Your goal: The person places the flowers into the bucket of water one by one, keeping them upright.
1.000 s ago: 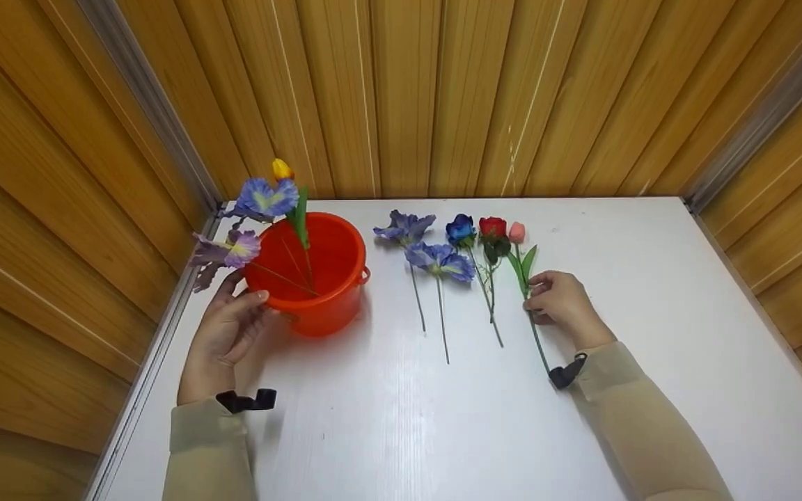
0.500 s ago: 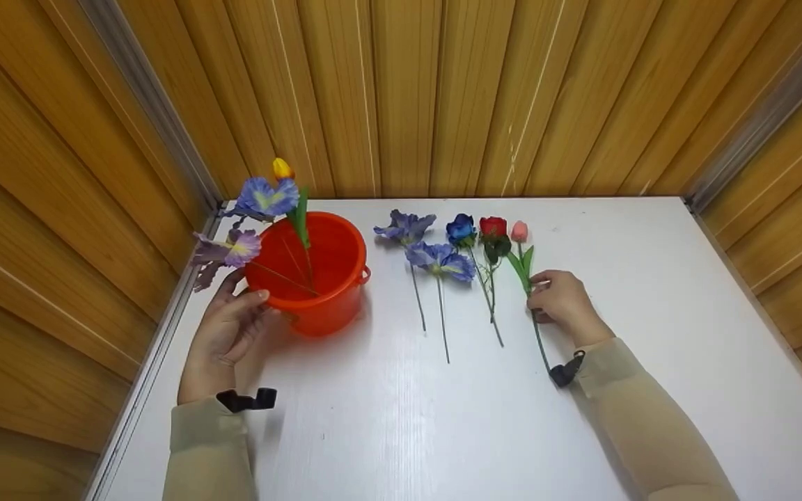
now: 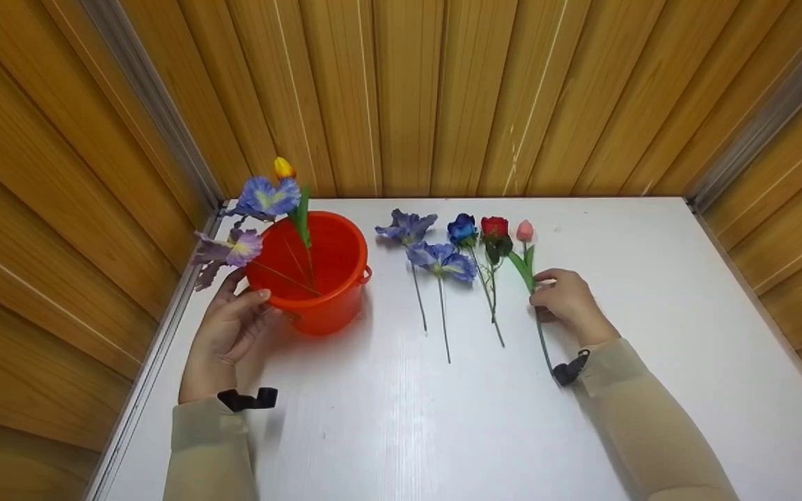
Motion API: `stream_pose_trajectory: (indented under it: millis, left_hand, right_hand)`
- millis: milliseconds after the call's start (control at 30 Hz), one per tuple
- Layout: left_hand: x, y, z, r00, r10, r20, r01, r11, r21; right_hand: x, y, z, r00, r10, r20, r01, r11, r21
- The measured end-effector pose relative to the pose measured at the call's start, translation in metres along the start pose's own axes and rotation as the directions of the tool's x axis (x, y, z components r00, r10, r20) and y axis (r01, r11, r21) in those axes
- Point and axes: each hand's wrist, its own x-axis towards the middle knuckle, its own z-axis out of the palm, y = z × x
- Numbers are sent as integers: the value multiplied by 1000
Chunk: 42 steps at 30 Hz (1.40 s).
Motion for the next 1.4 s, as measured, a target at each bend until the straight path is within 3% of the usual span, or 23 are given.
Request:
stream_pose_trajectory:
  millis: [267,533,833,1067,1400]
  left_hand:
    - [1,-1,0,1000,8,-2,-8,1000,1]
    - [0,-2,0,1000,16,0,-16,1000,13]
    - [0,-1,1,1000,8,-3,-8,1000,17]
    - [0,0,1,1000,6,-5,-6,1000,4]
    - [1,1,1,1000,-11,-20,11,1000,13]
  right_hand:
    - [-2,5,-8,1000,23,21,-24,999,45]
    - [-7,4,-19,999,23,-40,-20,997,78]
    - [-18,-7,-33,992,-34,-123,50,990,131]
    - [-24,-19,-42,977,-111,-180,134,983,123]
    - [-38,-43,-50,956,-166,-242,196,975,104]
